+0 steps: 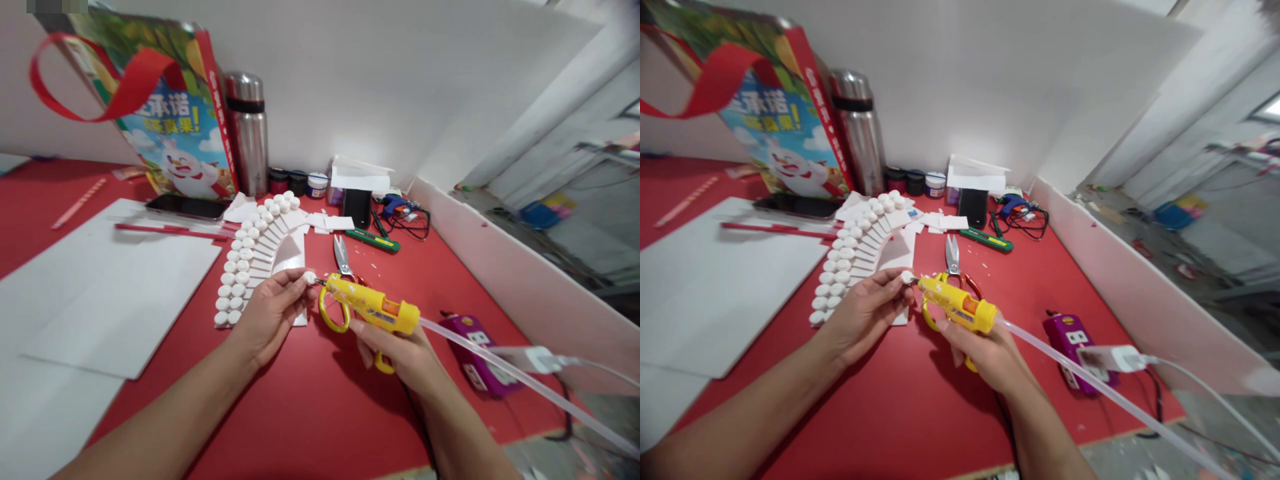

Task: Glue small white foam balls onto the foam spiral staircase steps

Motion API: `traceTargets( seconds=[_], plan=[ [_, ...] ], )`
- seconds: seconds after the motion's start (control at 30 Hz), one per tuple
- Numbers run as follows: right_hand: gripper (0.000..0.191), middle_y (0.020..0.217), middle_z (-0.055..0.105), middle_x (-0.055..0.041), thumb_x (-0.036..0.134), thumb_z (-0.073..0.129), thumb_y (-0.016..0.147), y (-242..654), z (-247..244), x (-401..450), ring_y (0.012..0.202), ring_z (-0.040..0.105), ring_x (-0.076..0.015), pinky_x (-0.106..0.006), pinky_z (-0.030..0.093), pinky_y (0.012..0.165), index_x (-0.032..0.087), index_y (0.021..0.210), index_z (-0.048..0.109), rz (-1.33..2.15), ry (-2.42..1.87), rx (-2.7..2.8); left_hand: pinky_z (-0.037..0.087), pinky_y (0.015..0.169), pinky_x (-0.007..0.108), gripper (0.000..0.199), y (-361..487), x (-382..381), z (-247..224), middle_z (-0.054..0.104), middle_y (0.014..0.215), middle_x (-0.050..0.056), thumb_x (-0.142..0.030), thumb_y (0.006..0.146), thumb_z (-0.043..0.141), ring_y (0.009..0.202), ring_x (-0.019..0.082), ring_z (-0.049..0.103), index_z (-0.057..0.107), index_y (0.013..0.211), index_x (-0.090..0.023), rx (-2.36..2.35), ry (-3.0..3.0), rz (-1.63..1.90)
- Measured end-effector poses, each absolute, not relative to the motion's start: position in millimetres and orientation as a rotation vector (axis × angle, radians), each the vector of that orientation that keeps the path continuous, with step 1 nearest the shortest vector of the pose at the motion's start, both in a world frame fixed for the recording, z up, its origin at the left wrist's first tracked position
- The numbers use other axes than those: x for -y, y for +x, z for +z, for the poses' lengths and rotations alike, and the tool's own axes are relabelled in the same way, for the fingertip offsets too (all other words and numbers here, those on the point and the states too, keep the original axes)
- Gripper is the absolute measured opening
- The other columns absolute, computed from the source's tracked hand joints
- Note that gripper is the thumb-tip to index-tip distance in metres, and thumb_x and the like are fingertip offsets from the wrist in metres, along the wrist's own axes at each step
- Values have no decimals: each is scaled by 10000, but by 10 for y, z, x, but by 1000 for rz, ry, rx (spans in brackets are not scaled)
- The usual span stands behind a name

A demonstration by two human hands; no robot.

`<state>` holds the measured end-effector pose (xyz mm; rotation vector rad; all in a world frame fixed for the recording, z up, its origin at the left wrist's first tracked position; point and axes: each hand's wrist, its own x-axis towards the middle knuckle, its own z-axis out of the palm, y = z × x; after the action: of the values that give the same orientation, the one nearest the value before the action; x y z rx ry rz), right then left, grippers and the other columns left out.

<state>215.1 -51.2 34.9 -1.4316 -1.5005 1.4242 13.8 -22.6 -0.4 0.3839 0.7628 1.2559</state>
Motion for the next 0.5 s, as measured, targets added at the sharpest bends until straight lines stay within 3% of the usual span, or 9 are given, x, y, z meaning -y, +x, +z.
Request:
traceTargets(
  seconds=[0.37,0.5],
  plan=[
    [449,451,510,13,559,693,850,2184,293,505,441,420,-105,-268,282,475,184,612,627,1511,-1379,1493,573,719,218,383,133,214,-41,692,772,22,-210,657,927,690,111,661,717,956,-95,-756,398,1253],
    [425,545,588,-16,525,693,858,2154,274,536,532,519,-136,-279,365,536,183,616,617,1465,-1327,1458,571,745,201,380,141,213,-32,712,814,28,-181,643,929,696,95,669,725,952,-95,-768,382,1254]
  ],
)
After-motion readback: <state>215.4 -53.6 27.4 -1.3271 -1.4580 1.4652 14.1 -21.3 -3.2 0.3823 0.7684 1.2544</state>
